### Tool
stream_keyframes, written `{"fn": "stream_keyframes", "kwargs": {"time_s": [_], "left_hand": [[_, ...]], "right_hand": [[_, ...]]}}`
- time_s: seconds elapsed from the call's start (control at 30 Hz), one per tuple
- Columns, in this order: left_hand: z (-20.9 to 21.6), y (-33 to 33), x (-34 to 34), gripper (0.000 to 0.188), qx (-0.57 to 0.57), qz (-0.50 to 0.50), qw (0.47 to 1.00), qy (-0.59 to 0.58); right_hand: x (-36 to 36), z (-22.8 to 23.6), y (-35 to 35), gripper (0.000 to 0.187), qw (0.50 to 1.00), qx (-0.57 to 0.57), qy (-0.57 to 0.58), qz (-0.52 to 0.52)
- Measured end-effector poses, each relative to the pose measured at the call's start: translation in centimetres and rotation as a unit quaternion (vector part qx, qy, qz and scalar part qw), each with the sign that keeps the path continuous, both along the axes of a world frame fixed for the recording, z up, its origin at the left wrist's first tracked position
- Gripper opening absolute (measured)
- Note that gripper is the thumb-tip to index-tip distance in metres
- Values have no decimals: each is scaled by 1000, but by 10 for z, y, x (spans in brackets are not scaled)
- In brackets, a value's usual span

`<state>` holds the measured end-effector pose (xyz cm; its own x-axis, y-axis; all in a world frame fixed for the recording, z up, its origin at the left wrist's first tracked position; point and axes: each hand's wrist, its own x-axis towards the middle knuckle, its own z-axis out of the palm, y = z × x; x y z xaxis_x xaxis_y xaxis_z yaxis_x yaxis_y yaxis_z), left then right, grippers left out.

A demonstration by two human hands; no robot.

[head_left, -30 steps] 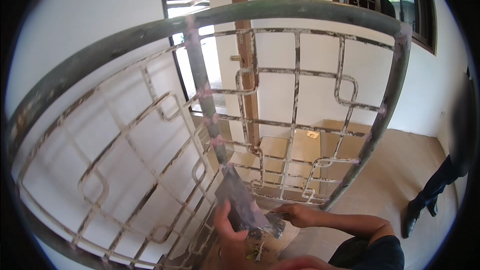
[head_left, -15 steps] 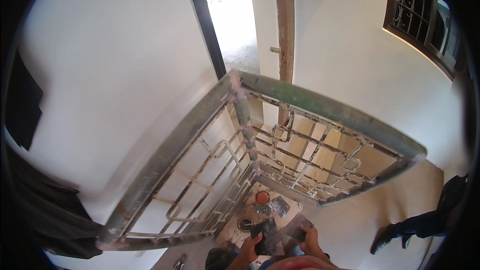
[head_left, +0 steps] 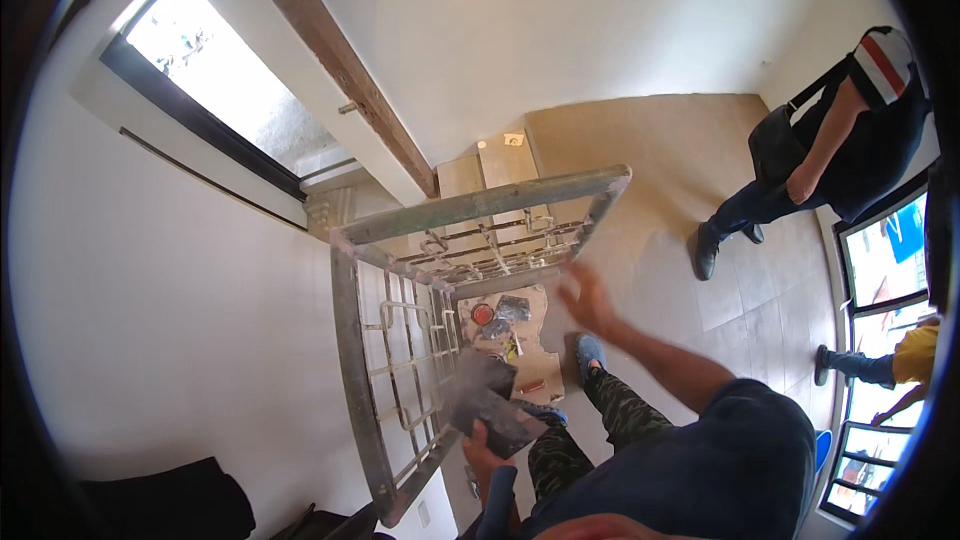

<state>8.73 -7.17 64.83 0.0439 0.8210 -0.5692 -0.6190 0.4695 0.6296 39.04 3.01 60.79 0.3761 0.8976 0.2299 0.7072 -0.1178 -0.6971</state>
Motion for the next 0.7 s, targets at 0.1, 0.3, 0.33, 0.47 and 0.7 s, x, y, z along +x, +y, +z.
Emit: {"fn": "stream_keyframes", "kwargs": {"time_s": [0.1,0.3,0.33,0.47,0.7], "left_hand": [[46,-4,-17,44,30,6,999,24],[95,-14,-30,47,10,-2,997,79],[98,-12,-29,44,20,1,997,70],[115,-1,-28,39,51,-20,999,6],[151,19,-9,36,24,-13,999,-22]], "right_hand": [[86,46,66,58,960,16,-263,-97],[80,69,104,57,954,-58,-294,-25],[79,69,106,57,961,-45,-270,43],[123,65,116,44,955,-167,-246,-19],[224,34,113,50,954,-41,294,49]]}}
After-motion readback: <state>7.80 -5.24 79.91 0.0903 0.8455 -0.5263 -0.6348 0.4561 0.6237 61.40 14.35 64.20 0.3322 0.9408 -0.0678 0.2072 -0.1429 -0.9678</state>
